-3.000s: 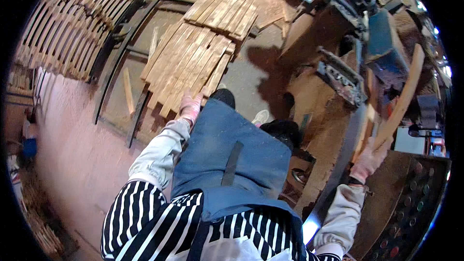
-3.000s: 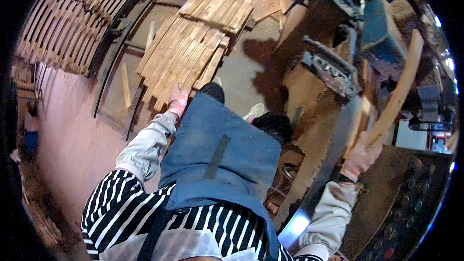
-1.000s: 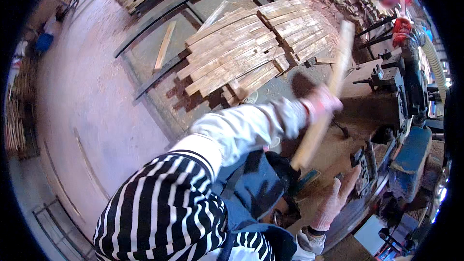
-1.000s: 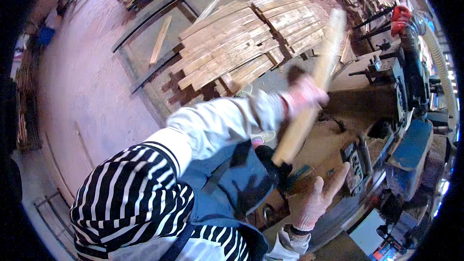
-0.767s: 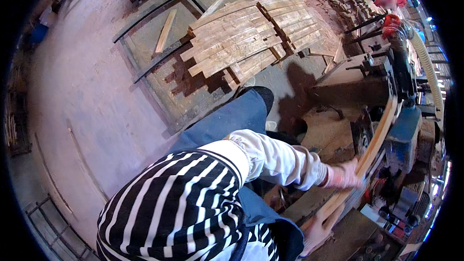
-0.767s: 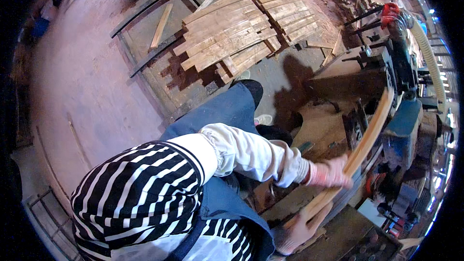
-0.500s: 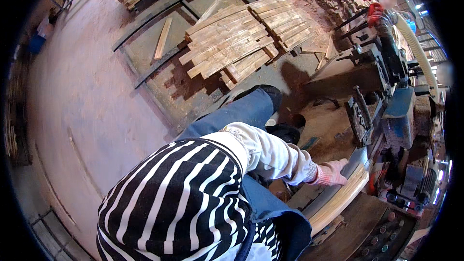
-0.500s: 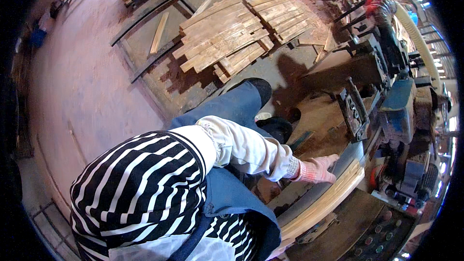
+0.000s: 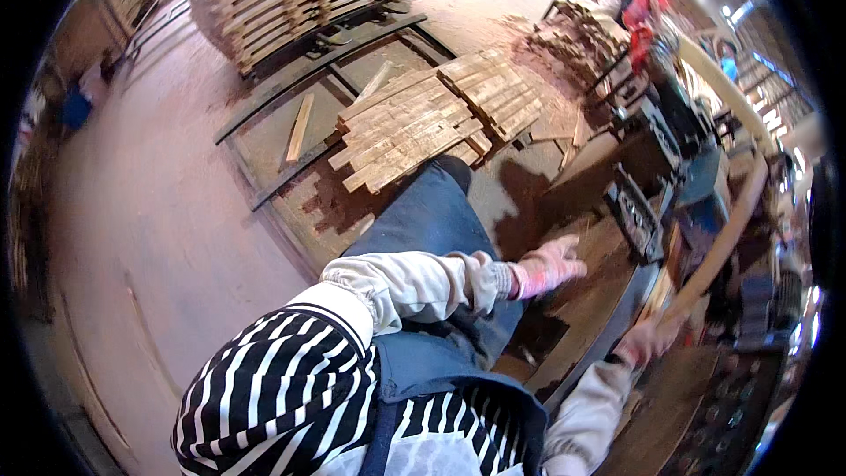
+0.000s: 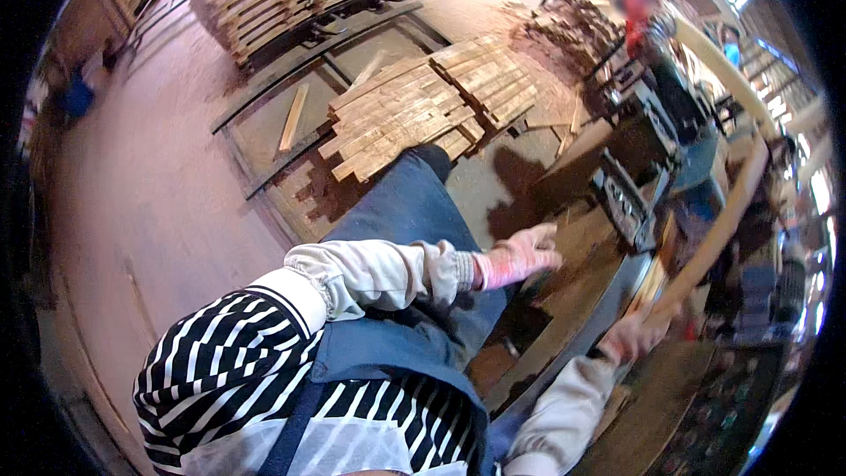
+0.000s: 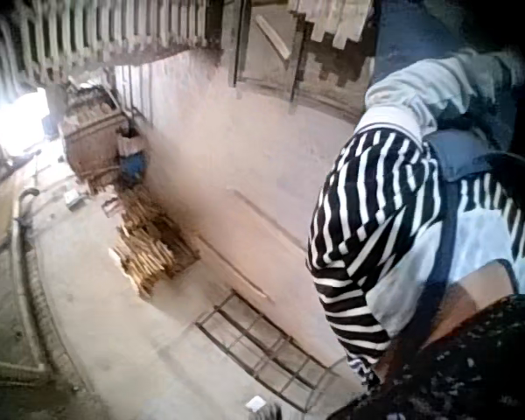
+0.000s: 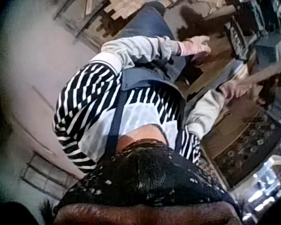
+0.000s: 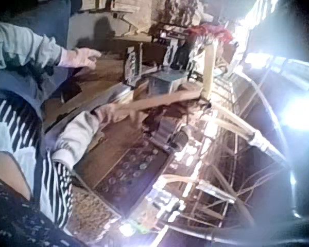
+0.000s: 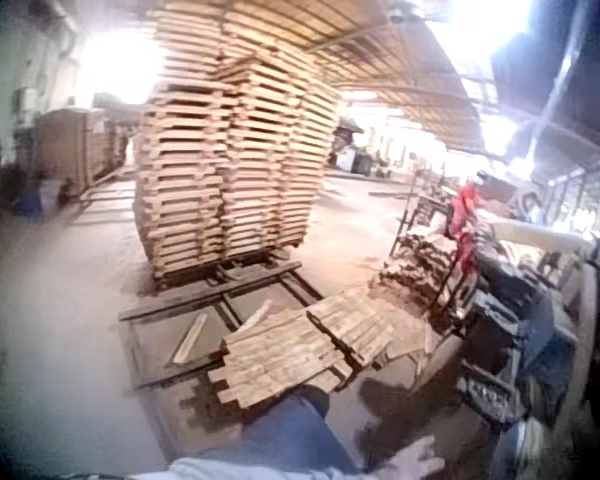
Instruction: The person repeatedly picks up wooden planks from a pile, feeds them into a woodworking machine, and stacks the processed pieces onto a growing pile. The worker maintains a continuous cycle of handling and processing lumber throughout the clip.
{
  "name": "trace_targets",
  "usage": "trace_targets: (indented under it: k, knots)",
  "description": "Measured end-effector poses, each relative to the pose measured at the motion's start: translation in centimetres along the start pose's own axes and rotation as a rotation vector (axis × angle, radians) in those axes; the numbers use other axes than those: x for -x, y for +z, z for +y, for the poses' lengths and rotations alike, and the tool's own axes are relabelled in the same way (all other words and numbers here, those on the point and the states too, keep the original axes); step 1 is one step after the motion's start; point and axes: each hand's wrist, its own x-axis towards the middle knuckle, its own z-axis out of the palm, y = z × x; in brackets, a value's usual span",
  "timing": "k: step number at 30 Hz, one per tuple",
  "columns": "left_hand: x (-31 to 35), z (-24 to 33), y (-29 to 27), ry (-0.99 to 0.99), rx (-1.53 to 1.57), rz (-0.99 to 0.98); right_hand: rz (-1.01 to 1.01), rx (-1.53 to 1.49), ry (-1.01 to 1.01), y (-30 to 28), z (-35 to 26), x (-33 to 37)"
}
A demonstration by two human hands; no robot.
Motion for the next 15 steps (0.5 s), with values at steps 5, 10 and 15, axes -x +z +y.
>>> trace_targets:
  k: [5,10,15]
  knots:
    - [0.6,1.3,-0.6,-0.008,-0.114,-0.041,-0.213,0.029,0.028,-8.0,-3.7,3.8]
    - [0.6,0.6,-3.9,-0.226,-0.119,0.001,-0.471,0.179,0.045,-20.1,-5.5,13.6]
    - [-0.7,-4.5,-9.8,-0.366,-0.101,0.195,-0.437,0.435,-0.172,-26.8,-7.6,18.9]
